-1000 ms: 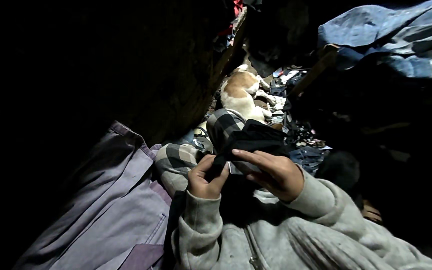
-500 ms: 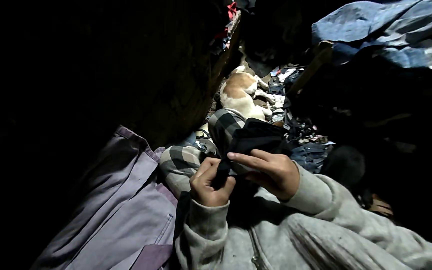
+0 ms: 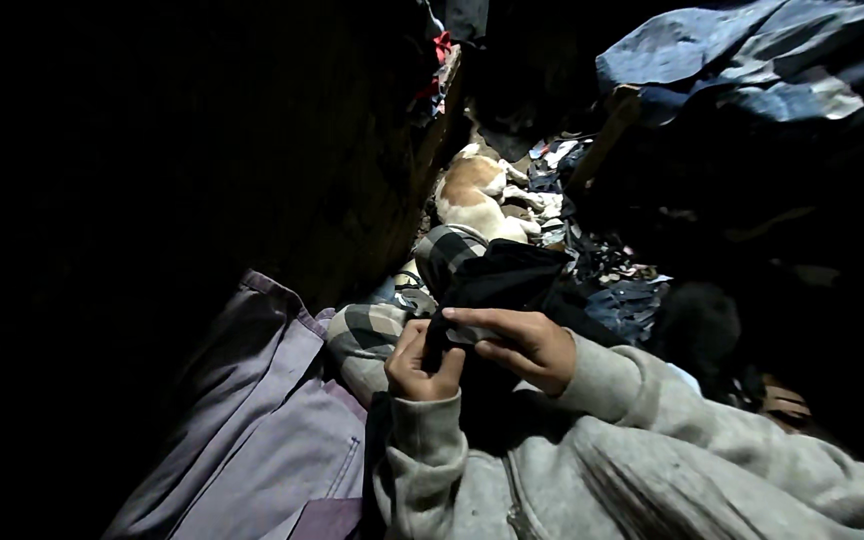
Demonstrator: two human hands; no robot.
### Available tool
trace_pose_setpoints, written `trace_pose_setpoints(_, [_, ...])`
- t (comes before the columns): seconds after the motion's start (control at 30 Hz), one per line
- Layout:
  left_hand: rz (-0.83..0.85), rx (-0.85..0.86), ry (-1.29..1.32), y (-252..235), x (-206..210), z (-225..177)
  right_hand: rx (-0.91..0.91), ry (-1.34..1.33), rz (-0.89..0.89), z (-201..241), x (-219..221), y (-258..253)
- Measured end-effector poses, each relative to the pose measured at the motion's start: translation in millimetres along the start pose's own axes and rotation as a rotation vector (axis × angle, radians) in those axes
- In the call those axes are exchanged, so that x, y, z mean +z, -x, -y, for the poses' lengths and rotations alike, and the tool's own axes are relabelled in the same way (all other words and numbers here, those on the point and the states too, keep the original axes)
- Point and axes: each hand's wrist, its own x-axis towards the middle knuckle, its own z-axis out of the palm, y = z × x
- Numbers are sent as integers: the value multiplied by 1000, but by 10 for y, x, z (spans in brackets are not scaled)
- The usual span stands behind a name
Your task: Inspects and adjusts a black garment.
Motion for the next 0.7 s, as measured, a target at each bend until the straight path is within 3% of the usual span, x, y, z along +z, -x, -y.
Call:
trace_pose_setpoints(0.43, [26,41,-98,50,19,-7,-20,295,-119,86,57,1])
trace_pose_setpoints(0.57, [17,36,-82,64,30,24,36,38,-52,53,35,-18])
trace_pose_setpoints(0.7, [17,57,-11,38,23,-12,-22,-189,-28,62,-10,-35])
